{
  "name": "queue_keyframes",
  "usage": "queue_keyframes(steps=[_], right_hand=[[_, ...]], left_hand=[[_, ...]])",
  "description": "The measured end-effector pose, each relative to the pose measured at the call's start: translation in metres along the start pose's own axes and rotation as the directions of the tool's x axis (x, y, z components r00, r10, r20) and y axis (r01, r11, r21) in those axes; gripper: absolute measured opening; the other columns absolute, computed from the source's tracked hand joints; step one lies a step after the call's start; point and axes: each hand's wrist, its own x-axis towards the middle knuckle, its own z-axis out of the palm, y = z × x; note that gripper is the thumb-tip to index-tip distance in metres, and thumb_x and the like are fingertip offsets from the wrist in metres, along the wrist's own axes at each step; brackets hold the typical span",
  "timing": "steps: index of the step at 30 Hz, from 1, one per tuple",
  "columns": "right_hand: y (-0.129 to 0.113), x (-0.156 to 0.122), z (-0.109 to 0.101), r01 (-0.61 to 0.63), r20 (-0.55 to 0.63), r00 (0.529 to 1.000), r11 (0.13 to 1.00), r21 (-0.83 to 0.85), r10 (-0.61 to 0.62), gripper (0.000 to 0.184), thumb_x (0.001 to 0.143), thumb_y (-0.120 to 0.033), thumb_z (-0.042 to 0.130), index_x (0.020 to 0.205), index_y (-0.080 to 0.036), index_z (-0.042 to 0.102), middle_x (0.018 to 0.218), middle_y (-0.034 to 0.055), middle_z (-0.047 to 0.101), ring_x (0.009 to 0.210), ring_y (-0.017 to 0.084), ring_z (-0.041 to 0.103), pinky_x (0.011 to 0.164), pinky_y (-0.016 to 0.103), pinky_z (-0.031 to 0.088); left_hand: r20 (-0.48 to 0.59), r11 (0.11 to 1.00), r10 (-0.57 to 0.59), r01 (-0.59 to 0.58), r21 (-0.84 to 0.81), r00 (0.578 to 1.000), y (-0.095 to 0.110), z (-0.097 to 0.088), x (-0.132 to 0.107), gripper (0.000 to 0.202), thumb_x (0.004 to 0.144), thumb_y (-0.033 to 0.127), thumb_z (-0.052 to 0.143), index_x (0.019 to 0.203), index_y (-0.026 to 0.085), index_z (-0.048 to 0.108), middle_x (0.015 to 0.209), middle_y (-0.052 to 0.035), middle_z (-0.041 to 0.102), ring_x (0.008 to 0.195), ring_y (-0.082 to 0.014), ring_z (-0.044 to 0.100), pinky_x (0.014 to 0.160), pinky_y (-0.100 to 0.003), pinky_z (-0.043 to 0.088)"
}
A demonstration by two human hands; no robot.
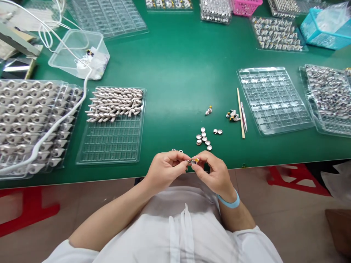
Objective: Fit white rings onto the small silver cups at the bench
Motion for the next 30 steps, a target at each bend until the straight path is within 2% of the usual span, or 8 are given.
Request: queue_keyframes(steps=[3, 6, 11, 16, 21, 27, 30], right_hand=[[0.0004, -0.0004, 0.002, -0.066, -0.048, 0.997, 0.998, 0.003, 0.066, 0.006, 0.09, -0.023, 0.059, 0.095, -0.022, 0.062, 0.08, 0.0, 0.064, 0.068, 0.013, 0.057, 0.062, 0.026, 0.048], [0.0017, -0.0014, 0.0042, -0.129, -0.106, 0.986, 0.991, 0.02, 0.13, 0.006, 0.089, -0.023, 0.059, 0.094, -0.021, 0.062, 0.076, -0.0005, 0.063, 0.065, 0.013, 0.057, 0.062, 0.026, 0.049], [0.0023, -0.0026, 0.0054, -0.117, -0.146, 0.982, 0.993, 0.031, 0.121, 0.009, 0.088, -0.021, 0.059, 0.096, -0.022, 0.062, 0.078, -0.0004, 0.064, 0.065, 0.012, 0.058, 0.061, 0.025, 0.049], [-0.0002, -0.002, 0.0054, -0.1, -0.144, 0.985, 0.995, -0.021, 0.096, 0.005, 0.087, -0.021, 0.059, 0.092, -0.022, 0.061, 0.076, -0.001, 0.064, 0.063, 0.012, 0.057, 0.059, 0.024, 0.048], [-0.0021, -0.003, 0.007, -0.078, -0.134, 0.988, 0.996, -0.051, 0.071, 0.006, 0.086, -0.02, 0.059, 0.091, -0.022, 0.06, 0.077, -0.0013, 0.065, 0.063, 0.012, 0.058, 0.058, 0.024, 0.048], [-0.0017, -0.0041, 0.009, -0.097, -0.14, 0.986, 0.995, -0.031, 0.092, 0.008, 0.085, -0.02, 0.061, 0.093, -0.022, 0.061, 0.076, -0.0013, 0.065, 0.062, 0.012, 0.059, 0.058, 0.024, 0.049], [-0.0007, -0.0055, 0.0083, -0.117, -0.141, 0.983, 0.993, 0.034, 0.12, 0.01, 0.086, -0.023, 0.062, 0.096, -0.022, 0.061, 0.078, -0.0006, 0.067, 0.063, 0.012, 0.06, 0.06, 0.025, 0.051]], left_hand=[[0.009, 0.999, -0.008, 0.008, -0.046, 1.0, 0.0011, -0.0001, 0.0024, 0.014, 0.074, 0.024, 0.075, 0.082, 0.013, 0.077, 0.075, -0.0049, 0.072, 0.064, -0.0129, 0.066, 0.061, -0.023, 0.057], [0.076, 0.993, -0.049, 0.057, -0.107, 0.996, 0.0031, -0.0006, 0.005, 0.02, 0.075, 0.029, 0.077, 0.088, 0.013, 0.078, 0.08, -0.006, 0.075, 0.069, -0.015, 0.069, 0.068, -0.026, 0.06], [0.139, 0.98, -0.1, 0.122, -0.156, 0.985, 0.0058, -0.0007, 0.0063, 0.027, 0.074, 0.032, 0.079, 0.093, 0.013, 0.076, 0.084, -0.007, 0.077, 0.073, -0.0169, 0.072, 0.075, -0.03, 0.062], [0.107, 0.986, -0.083, 0.097, -0.132, 0.991, 0.0049, 0.0019, 0.0052, 0.022, 0.075, 0.029, 0.076, 0.089, 0.012, 0.076, 0.079, -0.0063, 0.075, 0.068, -0.0153, 0.07, 0.07, -0.028, 0.061], [0.055, 0.999, -0.005, 0.007, -0.036, 0.998, 0.0036, 0.0041, 0.0035, 0.016, 0.076, 0.024, 0.071, 0.085, 0.012, 0.074, 0.073, -0.0048, 0.071, 0.063, -0.0128, 0.065, 0.061, -0.024, 0.056], [0.039, 1.0, 0.003, -0.003, 0.005, 0.999, 0.0029, 0.0041, 0.0036, 0.015, 0.076, 0.023, 0.068, 0.083, 0.012, 0.074, 0.072, -0.0047, 0.07, 0.061, -0.0122, 0.064, 0.058, -0.023, 0.054], [0.022, 1.0, 0.007, -0.008, 0.021, 1.0, 0.0051, 0.0044, 0.0029, 0.014, 0.075, 0.023, 0.069, 0.082, 0.012, 0.074, 0.072, -0.0047, 0.071, 0.058, -0.0116, 0.063, 0.056, -0.022, 0.054]])
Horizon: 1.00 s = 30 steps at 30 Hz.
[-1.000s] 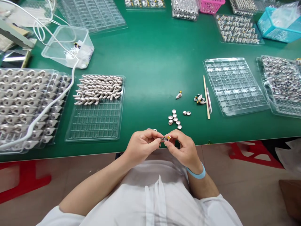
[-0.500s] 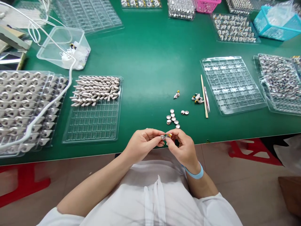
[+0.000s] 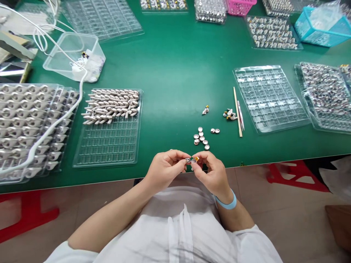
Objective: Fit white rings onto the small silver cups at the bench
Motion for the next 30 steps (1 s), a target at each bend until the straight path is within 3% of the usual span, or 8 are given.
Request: queue_keyframes(steps=[7, 13, 20, 23, 25, 27, 30], right_hand=[[0.002, -0.008, -0.006, -0.055, 0.047, 0.998, 0.988, 0.144, 0.049, 0.016, 0.089, -0.027, 0.064, 0.104, -0.023, 0.062, 0.089, 0.0019, 0.069, 0.075, 0.015, 0.065, 0.069, 0.027, 0.056], [0.0, -0.013, -0.009, 0.109, 0.007, 0.994, 0.994, -0.031, -0.108, 0.016, 0.091, -0.022, 0.061, 0.107, -0.025, 0.062, 0.097, 0.0033, 0.07, 0.08, 0.016, 0.065, 0.074, 0.03, 0.055], [-0.005, -0.012, -0.01, 0.218, -0.039, 0.974, 0.967, -0.132, -0.224, 0.019, 0.092, -0.017, 0.06, 0.109, -0.027, 0.061, 0.101, 0.0045, 0.072, 0.094, 0.019, 0.068, 0.079, 0.033, 0.056], [-0.004, -0.01, -0.01, 0.274, -0.041, 0.959, 0.955, -0.114, -0.28, 0.024, 0.091, -0.012, 0.061, 0.11, -0.027, 0.061, 0.101, 0.0041, 0.072, 0.097, 0.019, 0.068, 0.083, 0.034, 0.056], [-0.002, -0.008, -0.01, 0.332, -0.044, 0.941, 0.939, -0.089, -0.337, 0.028, 0.09, -0.009, 0.062, 0.112, -0.028, 0.061, 0.101, 0.0042, 0.071, 0.097, 0.02, 0.067, 0.083, 0.035, 0.057], [0.001, -0.007, -0.01, 0.382, -0.047, 0.922, 0.923, -0.039, -0.384, 0.032, 0.088, -0.007, 0.063, 0.113, -0.028, 0.062, 0.1, 0.0041, 0.07, 0.095, 0.019, 0.066, 0.079, 0.035, 0.057], [0.006, -0.005, -0.009, 0.386, -0.038, 0.923, 0.92, 0.076, -0.384, 0.034, 0.086, -0.007, 0.067, 0.112, -0.028, 0.064, 0.098, 0.0039, 0.067, 0.09, 0.018, 0.065, 0.07, 0.031, 0.056]], left_hand=[[-0.007, 1.0, 0.004, -0.004, -0.029, 1.0, 0.001, 0.003, -0.002, 0.016, 0.074, 0.025, 0.07, 0.082, 0.012, 0.074, 0.074, -0.0056, 0.073, 0.059, -0.0122, 0.064, 0.056, -0.021, 0.055], [0.004, 0.995, 0.103, -0.103, -0.002, 0.995, -0.005, 0.003, -0.007, 0.014, 0.078, 0.023, 0.066, 0.084, 0.013, 0.075, 0.071, -0.0039, 0.07, 0.06, -0.0126, 0.064, 0.057, -0.022, 0.056], [0.063, 0.96, 0.248, -0.254, 0.12, 0.967, -0.005, -0.004, -0.015, 0.017, 0.086, 0.022, 0.064, 0.097, 0.018, 0.076, 0.092, -0.0064, 0.075, 0.085, -0.0172, 0.069, 0.076, -0.026, 0.057], [0.104, 0.949, 0.293, -0.302, 0.093, 0.951, -0.001, -0.007, -0.016, 0.013, 0.087, 0.024, 0.065, 0.091, 0.018, 0.076, 0.095, -0.0076, 0.074, 0.094, -0.0185, 0.066, 0.079, -0.027, 0.056], [0.133, 0.969, 0.238, -0.244, 0.034, 0.962, 0.001, -0.009, -0.016, 0.016, 0.089, 0.027, 0.064, 0.082, 0.016, 0.074, 0.089, -0.0074, 0.072, 0.088, -0.0176, 0.066, 0.078, -0.027, 0.055], [0.186, 0.992, 0.12, -0.113, -0.048, 0.975, 0.003, -0.01, -0.015, 0.023, 0.09, 0.031, 0.064, 0.076, 0.015, 0.071, 0.079, -0.0057, 0.069, 0.077, -0.015, 0.064, 0.074, -0.026, 0.053], [0.218, 0.983, -0.007, 0.047, -0.18, 0.976, 0.001, -0.009, -0.012, 0.018, 0.082, 0.031, 0.074, 0.079, 0.014, 0.069, 0.075, -0.0028, 0.067, 0.073, -0.013, 0.062, 0.072, -0.025, 0.052]])
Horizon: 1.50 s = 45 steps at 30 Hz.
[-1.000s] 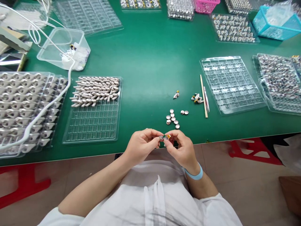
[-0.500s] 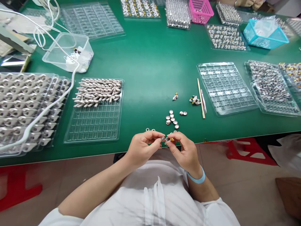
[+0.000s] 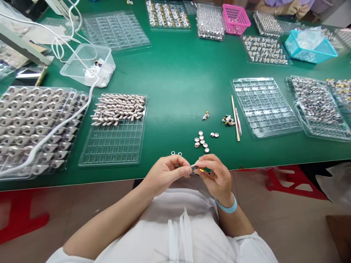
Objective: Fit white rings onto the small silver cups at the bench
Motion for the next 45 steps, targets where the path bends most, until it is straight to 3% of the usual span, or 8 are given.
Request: queue_keyframes(steps=[6, 13, 20, 24, 29, 33, 36, 45], right_hand=[[0.007, -0.001, 0.004, -0.046, 0.02, 0.999, 0.98, 0.195, 0.043, 0.032, 0.084, -0.01, 0.071, 0.11, -0.031, 0.068, 0.094, 0.0032, 0.064, 0.086, 0.017, 0.062, 0.065, 0.028, 0.054], [0.011, 0.001, 0.006, -0.024, 0.012, 1.0, 0.982, 0.189, 0.022, 0.026, 0.086, -0.017, 0.071, 0.108, -0.03, 0.07, 0.087, 0.0019, 0.058, 0.077, 0.014, 0.058, 0.062, 0.026, 0.052], [0.012, 0.002, 0.005, -0.092, -0.004, 0.996, 0.981, 0.172, 0.094, 0.029, 0.085, -0.012, 0.069, 0.11, -0.028, 0.068, 0.094, 0.0036, 0.067, 0.077, 0.015, 0.061, 0.064, 0.028, 0.053], [0.012, 0.0, 0.005, -0.127, -0.051, 0.989, 0.976, 0.176, 0.138, 0.026, 0.087, -0.009, 0.066, 0.106, -0.028, 0.07, 0.092, 0.0033, 0.069, 0.086, 0.018, 0.064, 0.072, 0.031, 0.054], [0.011, 0.001, 0.003, -0.191, -0.032, 0.98, 0.969, 0.159, 0.198, 0.023, 0.09, -0.011, 0.062, 0.104, -0.027, 0.071, 0.092, 0.0037, 0.067, 0.082, 0.016, 0.064, 0.067, 0.029, 0.054], [0.01, 0.003, 0.004, -0.16, -0.062, 0.984, 0.984, 0.081, 0.165, 0.02, 0.089, -0.012, 0.063, 0.102, -0.025, 0.071, 0.089, 0.0038, 0.066, 0.081, 0.017, 0.063, 0.065, 0.029, 0.053], [0.009, 0.003, 0.007, -0.085, -0.104, 0.991, 0.996, -0.004, 0.084, 0.019, 0.088, -0.012, 0.065, 0.102, -0.024, 0.07, 0.087, 0.0036, 0.067, 0.078, 0.016, 0.063, 0.063, 0.029, 0.053], [0.013, 0.0, 0.004, 0.172, -0.038, 0.982, 0.965, -0.197, -0.183, 0.028, 0.088, -0.009, 0.062, 0.111, -0.024, 0.063, 0.09, 0.0056, 0.067, 0.085, 0.019, 0.065, 0.074, 0.034, 0.057]], left_hand=[[0.08, 0.986, -0.014, 0.027, -0.166, 0.997, -0.006, -0.001, 0.007, 0.025, 0.076, 0.028, 0.081, 0.098, 0.017, 0.073, 0.095, -0.005, 0.071, 0.085, -0.0148, 0.065, 0.078, -0.025, 0.053], [0.178, 0.976, -0.086, 0.119, -0.181, 0.98, 0.0, -0.006, 0.011, 0.019, 0.076, 0.027, 0.08, 0.092, 0.016, 0.077, 0.079, -0.0041, 0.074, 0.077, -0.0144, 0.067, 0.075, -0.025, 0.053], [-0.064, 0.987, -0.053, 0.042, -0.154, 0.997, 0.0, 0.0, 0.011, 0.02, 0.072, 0.021, 0.083, 0.09, 0.018, 0.077, 0.086, -0.002, 0.075, 0.079, -0.011, 0.068, 0.076, -0.02, 0.055], [-0.098, 0.991, -0.011, -0.002, -0.131, 0.995, -0.002, 0.002, 0.011, 0.019, 0.07, 0.021, 0.084, 0.087, 0.018, 0.075, 0.083, -0.001, 0.074, 0.077, -0.0108, 0.067, 0.074, -0.02, 0.055], [-0.137, 0.98, 0.098, -0.072, 0.184, 0.986, 0.001, 0.001, 0.008, 0.018, 0.073, 0.023, 0.08, 0.088, 0.017, 0.072, 0.086, -0.0034, 0.073, 0.08, -0.0152, 0.068, 0.074, -0.026, 0.056], [-0.069, 0.743, 0.439, -0.319, 0.588, 0.896, 0.003, 0.003, 0.005, 0.007, 0.081, 0.017, 0.071, 0.088, 0.018, 0.07, 0.087, -0.0036, 0.073, 0.082, -0.015, 0.066, 0.077, -0.027, 0.053], [-0.034, 0.59, 0.577, -0.388, 0.707, 0.816, 0.002, 0.008, 0.006, 0.01, 0.083, 0.012, 0.065, 0.09, 0.017, 0.069, 0.085, -0.0026, 0.072, 0.079, -0.0136, 0.066, 0.075, -0.025, 0.052], [-0.13, 0.715, 0.469, -0.289, 0.636, 0.873, -0.003, 0.017, 0.012, 0.009, 0.084, 0.016, 0.062, 0.09, 0.017, 0.069, 0.084, -0.0033, 0.071, 0.077, -0.0145, 0.066, 0.074, -0.025, 0.053]])
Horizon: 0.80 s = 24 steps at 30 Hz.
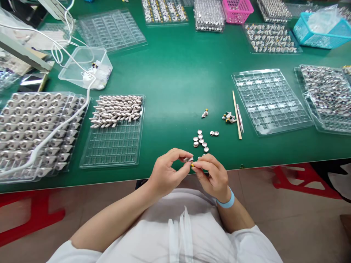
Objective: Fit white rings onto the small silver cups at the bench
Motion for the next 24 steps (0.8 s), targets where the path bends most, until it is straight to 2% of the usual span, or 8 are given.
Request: queue_keyframes(steps=[4, 9, 13, 17, 21, 24], right_hand=[[0.0, 0.003, -0.008, 0.0, 0.097, 0.995, 1.0, 0.001, 0.0, 0.029, 0.09, -0.008, 0.056, 0.114, -0.024, 0.06, 0.094, 0.0079, 0.066, 0.086, 0.021, 0.063, 0.074, 0.036, 0.055], [-0.001, 0.007, -0.016, 0.011, 0.178, 0.984, 0.997, -0.077, 0.003, 0.028, 0.089, -0.006, 0.055, 0.112, -0.021, 0.059, 0.093, 0.0096, 0.063, 0.083, 0.021, 0.059, 0.07, 0.035, 0.053], [-0.003, 0.009, -0.017, 0.018, 0.216, 0.976, 0.997, -0.075, -0.001, 0.026, 0.09, -0.006, 0.055, 0.111, -0.022, 0.059, 0.093, 0.0088, 0.063, 0.08, 0.019, 0.057, 0.069, 0.034, 0.052], [-0.006, 0.011, -0.017, -0.032, 0.191, 0.981, 0.998, -0.058, 0.043, 0.022, 0.091, -0.01, 0.054, 0.108, -0.023, 0.06, 0.092, 0.0071, 0.064, 0.081, 0.019, 0.06, 0.069, 0.033, 0.054], [-0.007, 0.012, -0.019, -0.121, 0.12, 0.985, 0.992, -0.037, 0.125, 0.018, 0.09, -0.011, 0.058, 0.103, -0.023, 0.061, 0.09, 0.0057, 0.066, 0.077, 0.017, 0.062, 0.062, 0.029, 0.052], [-0.008, 0.013, -0.02, -0.15, 0.123, 0.981, 0.988, -0.033, 0.153, 0.014, 0.09, -0.012, 0.06, 0.1, -0.022, 0.062, 0.089, 0.0048, 0.067, 0.072, 0.015, 0.06, 0.06, 0.029, 0.052]], left_hand=[[0.031, 0.992, -0.081, 0.083, -0.098, 0.996, -0.003, 0.001, -0.002, 0.011, 0.085, 0.021, 0.062, 0.091, 0.018, 0.071, 0.087, -0.0053, 0.072, 0.079, -0.0166, 0.066, 0.075, -0.026, 0.054], [0.081, 0.954, -0.203, 0.216, -0.209, 0.976, -0.005, 0.0, 0.0, 0.016, 0.083, 0.028, 0.069, 0.092, 0.017, 0.074, 0.088, -0.0063, 0.074, 0.079, -0.0177, 0.067, 0.074, -0.027, 0.055], [0.073, 0.946, -0.231, 0.242, -0.216, 0.97, -0.004, 0.0, 0.001, 0.016, 0.081, 0.028, 0.07, 0.091, 0.017, 0.075, 0.088, -0.0058, 0.074, 0.078, -0.0171, 0.068, 0.074, -0.026, 0.055], [0.103, 0.918, -0.265, 0.284, -0.277, 0.959, -0.006, 0.001, 0.0, 0.019, 0.081, 0.029, 0.072, 0.095, 0.017, 0.075, 0.092, -0.0062, 0.075, 0.083, -0.0175, 0.069, 0.077, -0.027, 0.056], [0.207, 0.805, -0.344, 0.401, -0.437, 0.916, -0.009, 0.0, 0.002, 0.025, 0.076, 0.032, 0.078, 0.096, 0.016, 0.075, 0.088, -0.0057, 0.076, 0.083, -0.0185, 0.071, 0.078, -0.028, 0.059], [0.245, 0.746, -0.377, 0.45, -0.491, 0.893, -0.01, -0.001, 0.004, 0.026, 0.072, 0.03, 0.082, 0.093, 0.016, 0.076, 0.085, -0.0048, 0.076, 0.08, -0.018, 0.071, 0.078, -0.029, 0.06]])
